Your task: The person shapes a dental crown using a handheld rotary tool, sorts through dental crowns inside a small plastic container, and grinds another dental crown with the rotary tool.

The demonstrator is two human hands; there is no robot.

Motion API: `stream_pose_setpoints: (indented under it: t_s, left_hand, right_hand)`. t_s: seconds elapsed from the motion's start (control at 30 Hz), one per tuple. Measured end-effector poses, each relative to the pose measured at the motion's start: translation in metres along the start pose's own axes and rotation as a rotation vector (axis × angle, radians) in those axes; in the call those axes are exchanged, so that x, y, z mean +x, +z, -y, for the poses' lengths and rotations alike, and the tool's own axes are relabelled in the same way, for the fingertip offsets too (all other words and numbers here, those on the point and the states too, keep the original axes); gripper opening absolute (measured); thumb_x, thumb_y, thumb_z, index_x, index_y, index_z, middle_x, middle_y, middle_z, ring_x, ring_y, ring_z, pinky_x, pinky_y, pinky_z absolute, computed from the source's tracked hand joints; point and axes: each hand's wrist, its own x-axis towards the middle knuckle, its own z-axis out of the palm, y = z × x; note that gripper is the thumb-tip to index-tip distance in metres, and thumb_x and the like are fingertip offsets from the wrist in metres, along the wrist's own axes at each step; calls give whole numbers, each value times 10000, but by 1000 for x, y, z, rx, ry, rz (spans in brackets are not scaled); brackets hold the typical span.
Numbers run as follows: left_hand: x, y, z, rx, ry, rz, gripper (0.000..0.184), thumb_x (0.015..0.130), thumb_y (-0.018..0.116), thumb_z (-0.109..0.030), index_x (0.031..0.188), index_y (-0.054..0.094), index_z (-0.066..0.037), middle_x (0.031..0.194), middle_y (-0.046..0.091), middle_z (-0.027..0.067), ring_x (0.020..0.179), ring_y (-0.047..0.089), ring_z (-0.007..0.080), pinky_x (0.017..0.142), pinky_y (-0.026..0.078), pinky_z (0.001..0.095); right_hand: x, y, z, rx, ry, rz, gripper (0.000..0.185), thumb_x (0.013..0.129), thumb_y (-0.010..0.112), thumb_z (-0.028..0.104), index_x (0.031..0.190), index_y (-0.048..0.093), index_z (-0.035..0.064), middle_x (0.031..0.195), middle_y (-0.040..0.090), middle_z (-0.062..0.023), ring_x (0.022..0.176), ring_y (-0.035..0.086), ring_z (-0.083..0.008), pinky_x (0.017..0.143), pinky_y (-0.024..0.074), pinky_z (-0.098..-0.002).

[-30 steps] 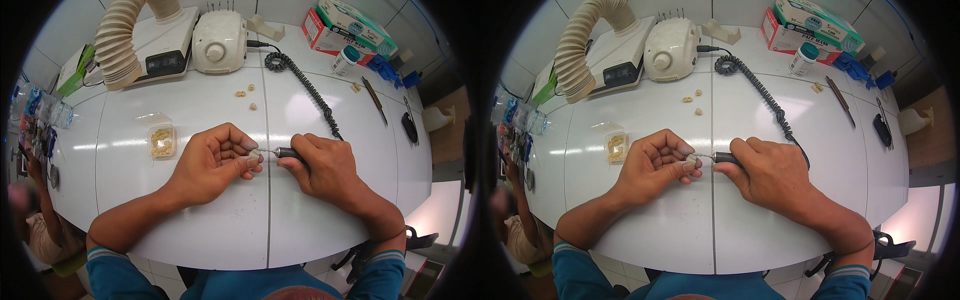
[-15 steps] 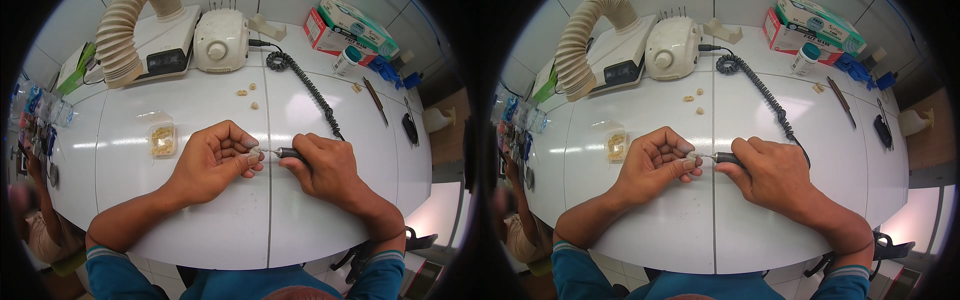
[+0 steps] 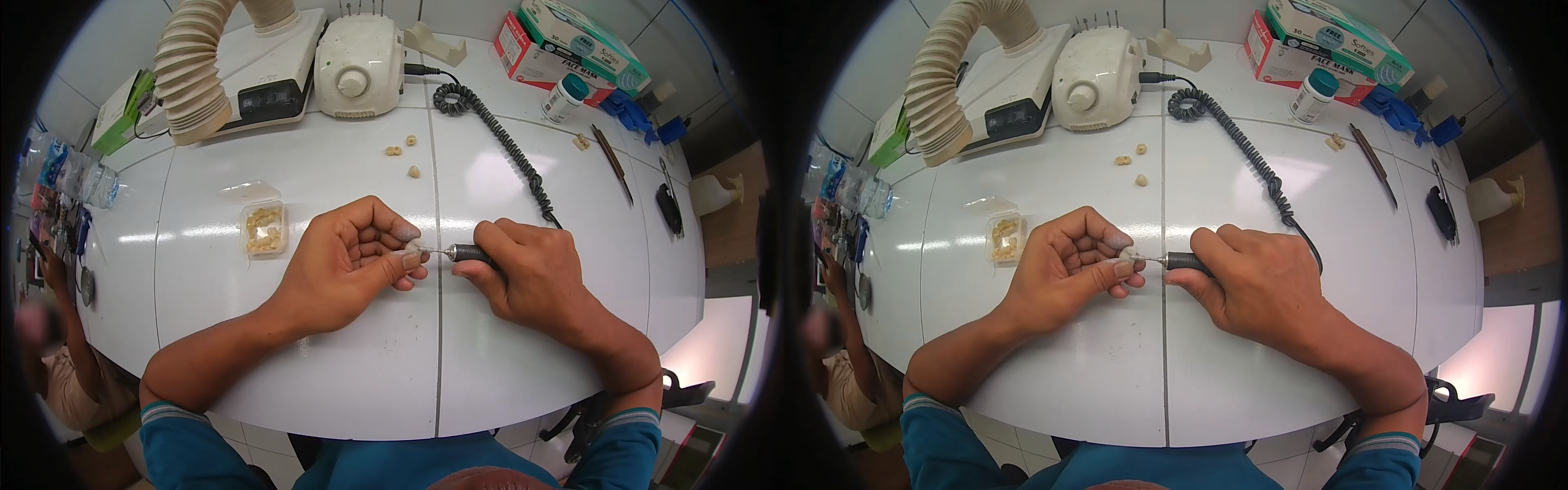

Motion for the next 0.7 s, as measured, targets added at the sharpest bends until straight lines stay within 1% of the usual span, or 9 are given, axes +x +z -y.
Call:
stream_pose_setpoints:
  t_s: [0.23,0.43,0.53,0.7]
  left_hand:
    - [0,0,-1,12,-1,-3,186,1087,711,21,1240,605,35,1153,776,182,1071,819,221,871,680,301]
    - [0,1,-5,40,-9,-48,257,1067,760,-22,1289,646,35,1111,764,124,1013,797,151,849,666,262]
    - [0,0,-5,31,-11,-51,258,1059,771,-27,1286,667,38,1100,760,107,1005,792,135,844,663,252]
    - [0,1,0,19,8,-62,253,1054,781,-37,1273,688,50,1099,762,104,985,792,131,850,658,248]
  right_hand:
    - [0,-1,0,-4,-18,1,441,1073,762,479,919,657,79,695,622,-64,551,635,-258,487,463,-408]
    - [0,0,0,11,27,-5,448,1082,749,484,923,652,77,704,623,-65,550,632,-261,490,466,-410]
    - [-1,-1,0,7,31,8,445,1082,749,483,928,654,76,707,627,-66,555,637,-263,492,469,-412]
    - [0,-1,0,-6,15,-8,438,1075,757,481,931,660,79,703,631,-63,565,651,-258,494,474,-410]
